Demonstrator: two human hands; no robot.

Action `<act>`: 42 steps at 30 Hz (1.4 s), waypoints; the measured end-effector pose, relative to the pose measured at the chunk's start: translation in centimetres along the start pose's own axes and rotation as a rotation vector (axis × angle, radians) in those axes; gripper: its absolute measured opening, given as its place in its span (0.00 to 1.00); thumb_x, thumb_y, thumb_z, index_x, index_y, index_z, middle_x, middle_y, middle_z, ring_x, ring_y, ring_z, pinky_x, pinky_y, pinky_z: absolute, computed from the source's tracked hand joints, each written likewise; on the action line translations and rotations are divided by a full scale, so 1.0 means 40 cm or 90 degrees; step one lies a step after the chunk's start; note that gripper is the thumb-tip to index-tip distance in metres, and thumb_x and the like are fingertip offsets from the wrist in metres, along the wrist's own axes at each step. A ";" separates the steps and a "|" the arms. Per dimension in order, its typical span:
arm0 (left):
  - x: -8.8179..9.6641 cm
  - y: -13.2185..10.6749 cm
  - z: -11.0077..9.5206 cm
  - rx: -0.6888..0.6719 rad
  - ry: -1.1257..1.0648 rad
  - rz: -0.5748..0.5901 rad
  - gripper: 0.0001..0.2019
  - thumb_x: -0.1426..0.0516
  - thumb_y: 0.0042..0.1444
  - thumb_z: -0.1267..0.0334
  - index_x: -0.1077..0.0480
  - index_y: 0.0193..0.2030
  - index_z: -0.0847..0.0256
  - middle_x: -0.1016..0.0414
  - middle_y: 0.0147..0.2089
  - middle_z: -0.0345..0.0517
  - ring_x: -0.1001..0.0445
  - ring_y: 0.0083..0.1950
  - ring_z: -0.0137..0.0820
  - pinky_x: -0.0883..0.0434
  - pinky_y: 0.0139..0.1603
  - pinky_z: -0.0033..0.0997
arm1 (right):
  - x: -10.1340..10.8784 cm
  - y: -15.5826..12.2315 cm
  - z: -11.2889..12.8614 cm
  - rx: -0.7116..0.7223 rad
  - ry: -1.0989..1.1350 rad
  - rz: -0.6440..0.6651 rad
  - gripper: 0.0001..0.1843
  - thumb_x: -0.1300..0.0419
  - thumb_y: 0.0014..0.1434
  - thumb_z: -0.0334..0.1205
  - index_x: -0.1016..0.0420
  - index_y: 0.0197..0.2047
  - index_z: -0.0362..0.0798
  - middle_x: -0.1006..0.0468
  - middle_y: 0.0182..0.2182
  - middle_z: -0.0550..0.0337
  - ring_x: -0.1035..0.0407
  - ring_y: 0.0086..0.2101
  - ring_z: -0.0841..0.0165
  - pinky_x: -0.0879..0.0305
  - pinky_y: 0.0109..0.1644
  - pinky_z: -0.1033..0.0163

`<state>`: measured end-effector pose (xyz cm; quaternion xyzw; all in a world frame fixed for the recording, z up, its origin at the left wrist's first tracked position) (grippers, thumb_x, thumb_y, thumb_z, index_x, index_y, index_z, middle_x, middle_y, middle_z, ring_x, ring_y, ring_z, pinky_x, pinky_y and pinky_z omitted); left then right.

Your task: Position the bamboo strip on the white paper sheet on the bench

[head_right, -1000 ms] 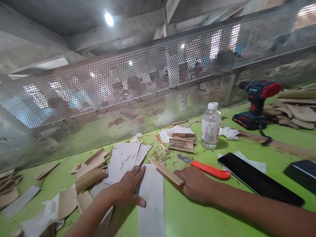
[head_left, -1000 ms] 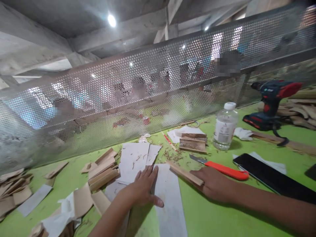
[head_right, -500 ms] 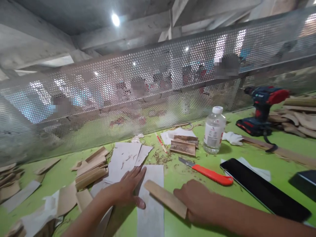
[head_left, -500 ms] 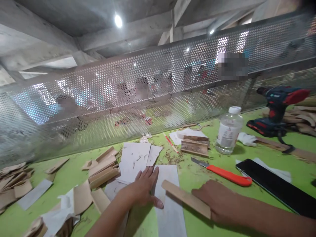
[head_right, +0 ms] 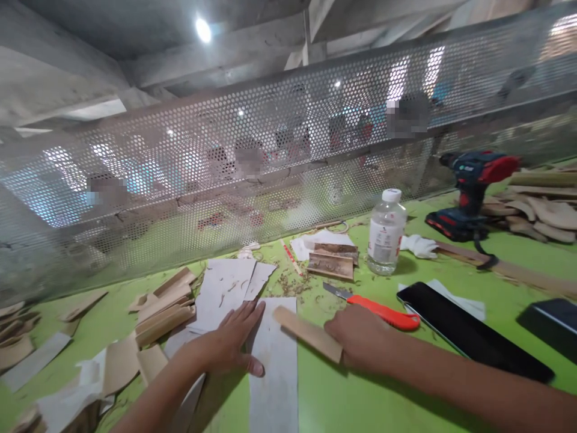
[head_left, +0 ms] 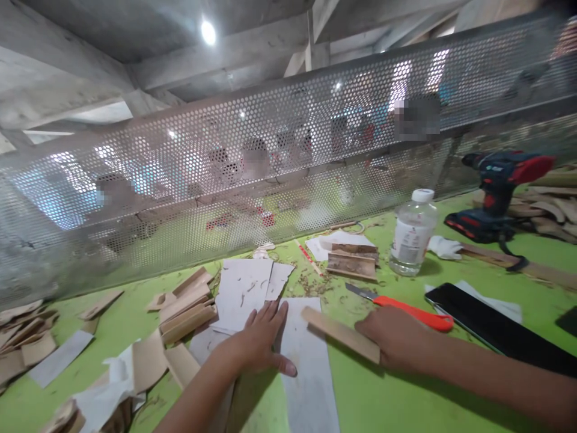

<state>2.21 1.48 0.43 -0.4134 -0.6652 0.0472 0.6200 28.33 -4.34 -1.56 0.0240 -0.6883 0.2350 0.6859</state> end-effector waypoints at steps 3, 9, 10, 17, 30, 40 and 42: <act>-0.005 0.004 0.004 -0.008 -0.007 0.002 0.68 0.35 0.49 0.32 0.75 0.79 0.64 0.81 0.79 0.59 0.78 0.79 0.48 0.65 0.77 0.54 | 0.005 0.012 -0.021 -0.042 -0.001 -0.010 0.12 0.39 0.51 0.29 0.18 0.38 0.43 0.15 0.35 0.41 0.21 0.36 0.50 0.56 0.29 0.60; -0.009 0.010 0.013 -0.011 -0.006 -0.008 0.68 0.35 0.49 0.32 0.74 0.79 0.63 0.81 0.79 0.59 0.78 0.79 0.47 0.65 0.77 0.55 | -0.008 0.008 -0.015 0.037 0.022 -0.011 0.09 0.38 0.51 0.31 0.18 0.36 0.46 0.15 0.33 0.47 0.22 0.34 0.53 0.53 0.30 0.60; -0.008 0.009 0.013 -0.011 -0.008 -0.007 0.68 0.35 0.49 0.32 0.74 0.79 0.63 0.81 0.79 0.58 0.78 0.79 0.47 0.65 0.77 0.54 | -0.007 0.007 -0.017 0.034 0.023 -0.017 0.10 0.39 0.52 0.30 0.18 0.37 0.45 0.15 0.34 0.46 0.22 0.35 0.52 0.52 0.31 0.60; -0.006 0.004 0.010 -0.013 -0.009 -0.003 0.68 0.36 0.49 0.31 0.74 0.79 0.62 0.82 0.79 0.58 0.78 0.79 0.49 0.63 0.77 0.56 | 0.003 0.012 -0.030 0.017 0.025 -0.024 0.11 0.41 0.53 0.29 0.19 0.38 0.44 0.16 0.35 0.44 0.23 0.36 0.53 0.52 0.32 0.60; -0.004 -0.001 0.006 -0.007 -0.020 -0.010 0.69 0.34 0.48 0.32 0.73 0.80 0.62 0.80 0.80 0.59 0.77 0.79 0.51 0.63 0.77 0.55 | -0.010 0.014 -0.035 0.025 0.011 -0.039 0.11 0.42 0.55 0.30 0.19 0.39 0.45 0.16 0.35 0.46 0.23 0.36 0.54 0.55 0.32 0.59; 0.001 -0.002 0.000 -0.007 -0.004 -0.001 0.68 0.34 0.49 0.33 0.73 0.80 0.63 0.80 0.80 0.57 0.77 0.80 0.48 0.64 0.77 0.52 | -0.017 0.019 -0.040 0.025 0.025 -0.048 0.08 0.41 0.56 0.33 0.20 0.36 0.45 0.16 0.32 0.47 0.23 0.32 0.56 0.56 0.30 0.60; 0.001 -0.003 0.000 -0.017 -0.007 -0.004 0.67 0.36 0.49 0.31 0.74 0.80 0.61 0.80 0.80 0.58 0.77 0.80 0.49 0.63 0.77 0.55 | -0.021 0.021 -0.042 0.024 0.032 -0.056 0.07 0.40 0.56 0.34 0.20 0.35 0.45 0.16 0.31 0.47 0.24 0.31 0.57 0.56 0.30 0.60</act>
Point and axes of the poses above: each hand's wrist, its own y-axis towards the middle knuckle, its own x-axis out of the back of the hand, z = x × y, the point moved 3 cm from there along y, towards the middle knuckle
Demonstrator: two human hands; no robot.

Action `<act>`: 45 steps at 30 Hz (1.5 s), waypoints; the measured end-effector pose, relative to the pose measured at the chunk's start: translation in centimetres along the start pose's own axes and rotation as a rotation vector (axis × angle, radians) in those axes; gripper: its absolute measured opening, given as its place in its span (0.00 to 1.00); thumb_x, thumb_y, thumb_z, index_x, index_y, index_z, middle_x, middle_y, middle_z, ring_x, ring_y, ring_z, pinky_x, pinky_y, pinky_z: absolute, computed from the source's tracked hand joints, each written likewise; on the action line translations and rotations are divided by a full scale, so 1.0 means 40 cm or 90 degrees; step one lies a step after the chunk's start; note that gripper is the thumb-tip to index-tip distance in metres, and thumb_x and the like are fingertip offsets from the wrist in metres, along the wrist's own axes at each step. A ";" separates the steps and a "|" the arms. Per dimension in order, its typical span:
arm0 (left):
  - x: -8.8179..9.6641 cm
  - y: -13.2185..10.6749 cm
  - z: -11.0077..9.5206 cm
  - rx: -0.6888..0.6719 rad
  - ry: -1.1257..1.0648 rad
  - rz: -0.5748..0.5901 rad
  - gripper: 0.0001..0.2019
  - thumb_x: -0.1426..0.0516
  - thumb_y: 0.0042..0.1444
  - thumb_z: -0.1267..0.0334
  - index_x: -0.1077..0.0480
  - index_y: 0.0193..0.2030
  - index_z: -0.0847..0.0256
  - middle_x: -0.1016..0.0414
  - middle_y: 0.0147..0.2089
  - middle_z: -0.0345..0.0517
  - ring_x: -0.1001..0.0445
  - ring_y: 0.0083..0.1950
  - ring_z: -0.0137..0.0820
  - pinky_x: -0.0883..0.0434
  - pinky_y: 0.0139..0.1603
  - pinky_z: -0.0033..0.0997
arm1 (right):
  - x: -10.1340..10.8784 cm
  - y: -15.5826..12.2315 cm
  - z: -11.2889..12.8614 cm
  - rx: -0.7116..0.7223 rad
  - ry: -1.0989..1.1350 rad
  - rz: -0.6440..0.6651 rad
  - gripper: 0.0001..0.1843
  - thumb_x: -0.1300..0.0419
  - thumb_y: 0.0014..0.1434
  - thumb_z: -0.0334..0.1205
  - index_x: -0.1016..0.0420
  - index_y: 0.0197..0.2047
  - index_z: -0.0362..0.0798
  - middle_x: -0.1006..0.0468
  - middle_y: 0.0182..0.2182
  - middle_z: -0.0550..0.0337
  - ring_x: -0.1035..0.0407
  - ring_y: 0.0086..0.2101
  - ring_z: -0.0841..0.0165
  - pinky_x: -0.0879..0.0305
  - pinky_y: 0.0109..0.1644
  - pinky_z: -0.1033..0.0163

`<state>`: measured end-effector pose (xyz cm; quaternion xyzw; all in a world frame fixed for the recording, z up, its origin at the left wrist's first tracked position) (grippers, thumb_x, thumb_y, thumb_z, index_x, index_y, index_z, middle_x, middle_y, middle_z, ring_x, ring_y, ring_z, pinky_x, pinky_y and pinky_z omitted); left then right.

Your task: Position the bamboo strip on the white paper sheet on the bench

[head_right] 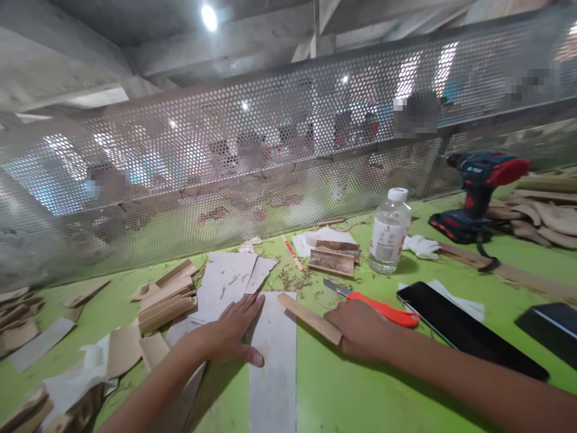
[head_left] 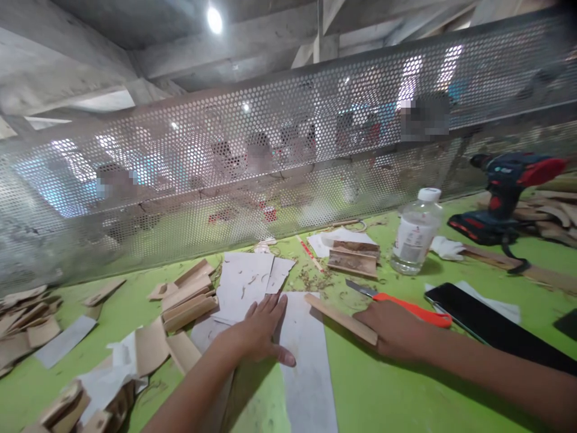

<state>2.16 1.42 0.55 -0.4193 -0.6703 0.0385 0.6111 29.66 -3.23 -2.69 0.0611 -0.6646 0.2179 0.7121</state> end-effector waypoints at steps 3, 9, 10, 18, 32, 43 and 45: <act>0.001 -0.003 -0.001 0.006 -0.009 0.004 0.68 0.36 0.48 0.30 0.74 0.80 0.61 0.80 0.80 0.58 0.76 0.80 0.52 0.62 0.77 0.56 | 0.000 0.000 0.001 -0.003 0.009 -0.009 0.07 0.40 0.55 0.34 0.20 0.34 0.46 0.17 0.30 0.48 0.25 0.29 0.59 0.55 0.30 0.60; -0.001 -0.001 0.002 0.004 -0.017 -0.005 0.68 0.36 0.47 0.30 0.74 0.80 0.60 0.80 0.80 0.58 0.76 0.80 0.52 0.62 0.77 0.56 | 0.005 -0.003 0.006 -0.004 0.013 -0.013 0.07 0.41 0.58 0.35 0.20 0.34 0.46 0.17 0.30 0.49 0.26 0.30 0.59 0.53 0.30 0.61; -0.002 0.001 0.004 -0.001 -0.015 -0.008 0.68 0.37 0.47 0.29 0.74 0.80 0.59 0.79 0.80 0.58 0.75 0.80 0.52 0.61 0.76 0.58 | 0.005 -0.003 0.006 -0.003 0.014 -0.014 0.07 0.41 0.58 0.35 0.20 0.34 0.46 0.17 0.30 0.49 0.26 0.30 0.59 0.53 0.31 0.61; -0.002 0.005 0.005 0.008 -0.003 -0.004 0.68 0.35 0.48 0.32 0.73 0.80 0.63 0.80 0.80 0.58 0.76 0.80 0.48 0.63 0.77 0.53 | 0.001 -0.002 0.004 -0.010 0.012 -0.019 0.08 0.41 0.58 0.36 0.20 0.35 0.46 0.17 0.30 0.48 0.26 0.30 0.59 0.51 0.31 0.61; -0.007 0.008 0.008 0.001 -0.004 -0.005 0.67 0.36 0.49 0.32 0.73 0.80 0.62 0.80 0.80 0.58 0.77 0.80 0.47 0.63 0.77 0.55 | 0.004 -0.001 0.003 -0.010 0.018 -0.020 0.07 0.42 0.56 0.32 0.21 0.35 0.47 0.17 0.30 0.50 0.26 0.31 0.59 0.48 0.33 0.61; -0.002 0.002 0.005 0.008 -0.011 -0.001 0.67 0.35 0.50 0.34 0.73 0.80 0.63 0.80 0.80 0.56 0.77 0.80 0.48 0.64 0.77 0.52 | 0.009 -0.005 0.021 0.005 0.015 0.018 0.07 0.40 0.52 0.30 0.22 0.34 0.46 0.16 0.31 0.50 0.23 0.32 0.57 0.52 0.30 0.62; -0.003 0.004 0.005 0.007 -0.009 0.001 0.68 0.35 0.49 0.34 0.73 0.80 0.63 0.80 0.80 0.57 0.78 0.80 0.48 0.65 0.77 0.52 | 0.010 -0.004 0.018 -0.018 0.005 0.014 0.08 0.41 0.52 0.29 0.22 0.35 0.45 0.16 0.33 0.46 0.23 0.33 0.56 0.53 0.30 0.61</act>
Point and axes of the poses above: each hand's wrist, its own y-axis towards the middle knuckle, its own x-axis out of the back of the hand, z = x × y, the point moved 3 cm from there along y, towards the middle knuckle
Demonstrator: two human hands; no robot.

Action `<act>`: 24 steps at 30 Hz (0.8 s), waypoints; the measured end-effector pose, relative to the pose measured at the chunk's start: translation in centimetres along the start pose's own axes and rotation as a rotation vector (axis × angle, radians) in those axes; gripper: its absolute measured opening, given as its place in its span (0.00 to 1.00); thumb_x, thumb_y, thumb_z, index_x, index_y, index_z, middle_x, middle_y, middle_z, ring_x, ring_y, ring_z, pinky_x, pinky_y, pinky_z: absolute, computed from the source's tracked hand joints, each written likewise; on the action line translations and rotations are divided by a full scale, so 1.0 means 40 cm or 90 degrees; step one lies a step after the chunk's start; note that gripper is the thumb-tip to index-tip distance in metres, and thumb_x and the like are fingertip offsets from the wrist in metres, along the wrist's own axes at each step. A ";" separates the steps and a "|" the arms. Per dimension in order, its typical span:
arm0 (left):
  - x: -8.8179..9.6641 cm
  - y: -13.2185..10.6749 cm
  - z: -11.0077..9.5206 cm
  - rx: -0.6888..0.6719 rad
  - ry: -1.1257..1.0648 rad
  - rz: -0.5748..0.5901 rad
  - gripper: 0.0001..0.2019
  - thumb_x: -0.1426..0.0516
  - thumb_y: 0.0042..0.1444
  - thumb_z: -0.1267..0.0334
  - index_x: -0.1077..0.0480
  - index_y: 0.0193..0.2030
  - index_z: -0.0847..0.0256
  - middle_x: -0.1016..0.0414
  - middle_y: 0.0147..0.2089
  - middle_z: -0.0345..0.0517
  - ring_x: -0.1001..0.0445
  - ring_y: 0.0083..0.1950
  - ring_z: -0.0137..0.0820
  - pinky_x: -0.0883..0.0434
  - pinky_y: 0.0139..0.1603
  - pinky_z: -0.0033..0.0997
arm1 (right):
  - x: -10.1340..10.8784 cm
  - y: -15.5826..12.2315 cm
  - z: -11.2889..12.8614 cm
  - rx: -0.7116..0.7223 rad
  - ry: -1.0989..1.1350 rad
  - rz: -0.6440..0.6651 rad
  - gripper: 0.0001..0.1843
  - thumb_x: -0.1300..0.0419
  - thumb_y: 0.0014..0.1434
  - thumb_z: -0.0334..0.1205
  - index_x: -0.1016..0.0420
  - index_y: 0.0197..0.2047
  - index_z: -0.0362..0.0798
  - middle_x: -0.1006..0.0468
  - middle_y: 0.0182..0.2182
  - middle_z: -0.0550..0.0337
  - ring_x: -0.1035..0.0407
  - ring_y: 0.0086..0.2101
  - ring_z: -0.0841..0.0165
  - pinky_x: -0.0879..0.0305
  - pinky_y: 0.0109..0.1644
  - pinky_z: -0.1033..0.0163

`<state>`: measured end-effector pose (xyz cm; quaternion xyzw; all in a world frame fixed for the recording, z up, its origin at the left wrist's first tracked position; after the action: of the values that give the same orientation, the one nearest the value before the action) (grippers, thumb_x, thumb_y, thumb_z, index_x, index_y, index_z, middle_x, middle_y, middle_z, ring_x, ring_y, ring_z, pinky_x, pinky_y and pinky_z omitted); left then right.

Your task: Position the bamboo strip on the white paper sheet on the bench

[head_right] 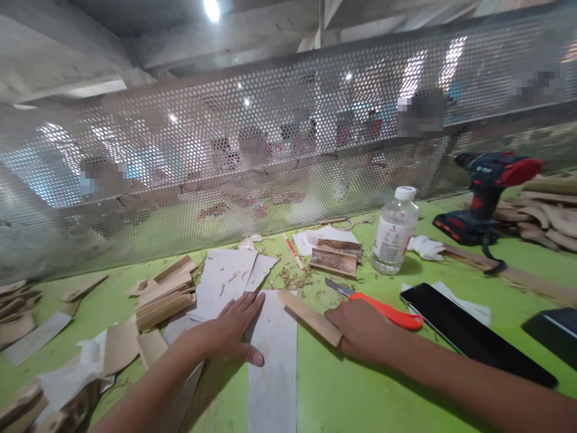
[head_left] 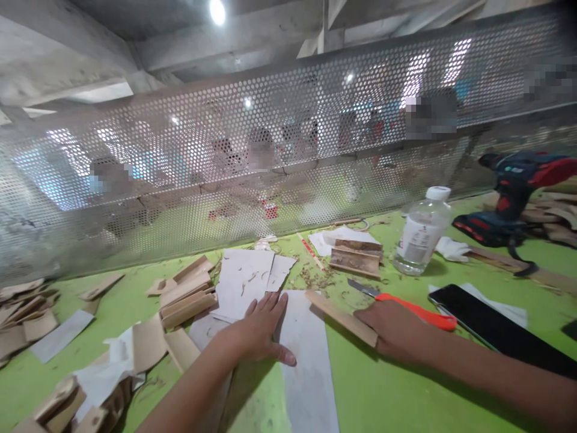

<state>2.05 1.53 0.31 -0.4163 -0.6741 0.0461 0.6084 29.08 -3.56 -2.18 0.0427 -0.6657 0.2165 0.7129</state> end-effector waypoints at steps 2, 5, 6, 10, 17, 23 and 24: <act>-0.001 0.003 0.000 -0.001 0.002 0.000 0.68 0.35 0.49 0.33 0.74 0.80 0.63 0.81 0.80 0.58 0.78 0.80 0.48 0.65 0.77 0.53 | -0.004 -0.003 0.004 -0.007 -0.004 -0.005 0.09 0.42 0.52 0.29 0.22 0.35 0.45 0.16 0.33 0.46 0.23 0.33 0.55 0.55 0.30 0.61; -0.003 0.006 0.001 -0.003 0.011 0.002 0.68 0.35 0.48 0.32 0.74 0.79 0.63 0.81 0.80 0.59 0.78 0.79 0.49 0.64 0.77 0.56 | -0.013 -0.009 0.019 0.027 -0.002 0.010 0.07 0.39 0.51 0.31 0.22 0.34 0.47 0.16 0.30 0.50 0.23 0.31 0.56 0.56 0.29 0.60; -0.003 0.006 0.000 -0.003 0.013 0.001 0.68 0.35 0.48 0.32 0.74 0.79 0.63 0.81 0.80 0.59 0.78 0.79 0.49 0.64 0.77 0.56 | -0.014 -0.010 0.021 0.037 -0.001 0.015 0.06 0.38 0.50 0.32 0.21 0.34 0.48 0.16 0.30 0.51 0.23 0.31 0.56 0.57 0.29 0.60; -0.001 0.003 -0.001 0.004 0.010 0.000 0.68 0.35 0.49 0.32 0.75 0.79 0.63 0.80 0.80 0.59 0.77 0.79 0.49 0.63 0.77 0.55 | -0.008 -0.004 0.009 0.006 -0.005 0.004 0.09 0.40 0.50 0.29 0.21 0.35 0.46 0.16 0.32 0.47 0.22 0.33 0.55 0.55 0.30 0.61; -0.002 0.002 -0.003 0.009 0.022 0.005 0.68 0.36 0.49 0.32 0.75 0.79 0.64 0.80 0.80 0.59 0.77 0.79 0.49 0.64 0.77 0.54 | -0.028 -0.011 0.033 0.039 0.006 0.011 0.07 0.37 0.49 0.34 0.20 0.33 0.48 0.16 0.29 0.50 0.23 0.31 0.55 0.57 0.28 0.60; -0.002 0.001 -0.004 0.013 0.013 0.003 0.68 0.35 0.49 0.32 0.74 0.79 0.64 0.81 0.80 0.58 0.77 0.79 0.50 0.63 0.77 0.54 | -0.021 -0.003 0.021 -0.041 0.006 -0.017 0.09 0.41 0.51 0.30 0.20 0.35 0.45 0.16 0.32 0.44 0.22 0.33 0.54 0.54 0.30 0.60; -0.001 0.001 -0.004 0.012 0.015 0.004 0.68 0.36 0.49 0.32 0.75 0.79 0.64 0.81 0.80 0.59 0.78 0.79 0.50 0.64 0.77 0.54 | -0.025 -0.006 0.028 -0.022 0.011 -0.014 0.08 0.40 0.52 0.31 0.20 0.35 0.46 0.16 0.31 0.45 0.22 0.32 0.55 0.54 0.29 0.60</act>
<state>2.21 1.47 0.27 -0.4130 -0.6653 0.0497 0.6200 28.09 -4.41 -2.98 0.0353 -0.6627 0.1975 0.7215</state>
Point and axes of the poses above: each hand's wrist, its own y-axis towards the middle knuckle, its own x-axis out of the back of the hand, z = x × y, the point moved 3 cm from there along y, towards the middle knuckle
